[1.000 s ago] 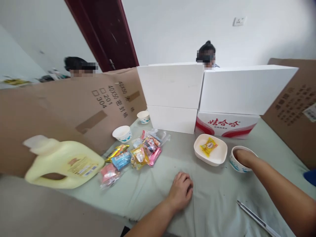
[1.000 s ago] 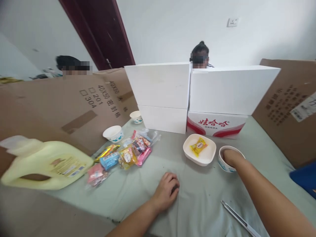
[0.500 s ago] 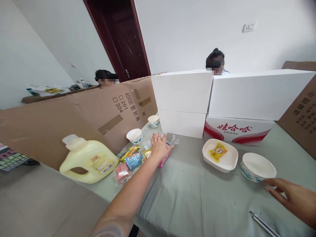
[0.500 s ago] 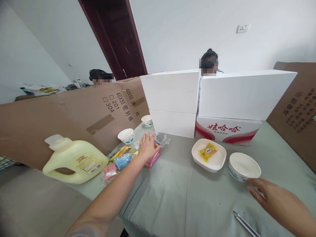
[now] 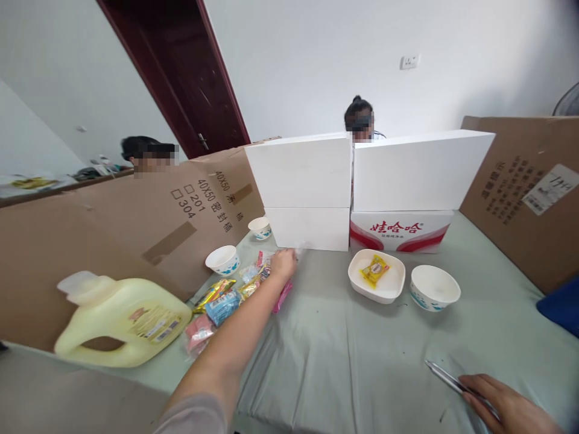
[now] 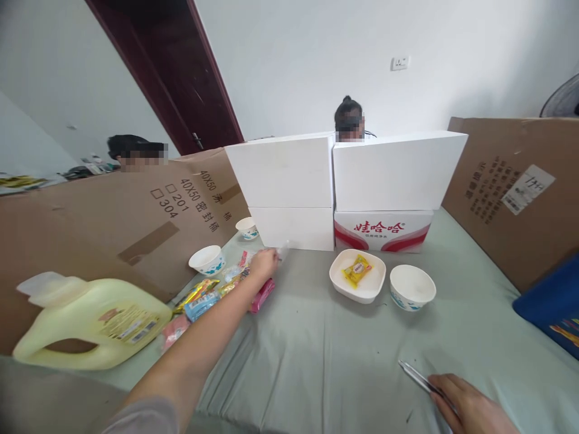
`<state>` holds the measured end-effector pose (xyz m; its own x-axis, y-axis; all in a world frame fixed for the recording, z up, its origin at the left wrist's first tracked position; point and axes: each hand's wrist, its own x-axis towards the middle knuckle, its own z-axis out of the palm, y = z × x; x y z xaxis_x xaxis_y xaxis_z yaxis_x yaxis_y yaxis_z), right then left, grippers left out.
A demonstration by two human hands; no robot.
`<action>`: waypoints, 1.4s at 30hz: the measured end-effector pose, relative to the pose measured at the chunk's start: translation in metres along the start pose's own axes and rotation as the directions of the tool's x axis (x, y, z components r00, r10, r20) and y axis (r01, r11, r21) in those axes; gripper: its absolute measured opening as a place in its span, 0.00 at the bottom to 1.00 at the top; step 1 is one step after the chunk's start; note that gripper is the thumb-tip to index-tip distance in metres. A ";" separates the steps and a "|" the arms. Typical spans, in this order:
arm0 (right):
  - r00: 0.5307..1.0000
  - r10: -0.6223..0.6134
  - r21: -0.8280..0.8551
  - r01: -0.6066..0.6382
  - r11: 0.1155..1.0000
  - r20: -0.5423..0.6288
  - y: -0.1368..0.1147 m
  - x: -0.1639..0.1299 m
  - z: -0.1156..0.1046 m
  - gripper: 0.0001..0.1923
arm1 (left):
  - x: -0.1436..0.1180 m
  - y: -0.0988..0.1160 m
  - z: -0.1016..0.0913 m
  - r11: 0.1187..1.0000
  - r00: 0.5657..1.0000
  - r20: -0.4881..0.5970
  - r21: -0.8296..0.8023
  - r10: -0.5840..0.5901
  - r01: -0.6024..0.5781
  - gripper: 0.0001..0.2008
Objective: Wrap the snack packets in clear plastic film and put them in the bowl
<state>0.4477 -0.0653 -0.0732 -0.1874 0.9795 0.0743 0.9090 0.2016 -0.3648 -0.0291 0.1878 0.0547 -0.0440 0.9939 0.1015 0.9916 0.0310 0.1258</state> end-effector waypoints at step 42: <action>0.980 0.106 -0.189 -0.138 0.972 -0.171 -0.045 0.019 -0.017 0.18 | -0.181 0.084 0.099 0.466 0.806 -0.195 -0.730 0.559 -0.500 0.41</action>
<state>0.4093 -0.0555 -0.0392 -0.0238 0.9808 0.1934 0.9800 0.0611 -0.1893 0.0745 0.0215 -0.0512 0.4948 0.7977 0.3448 0.3954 -0.5600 0.7281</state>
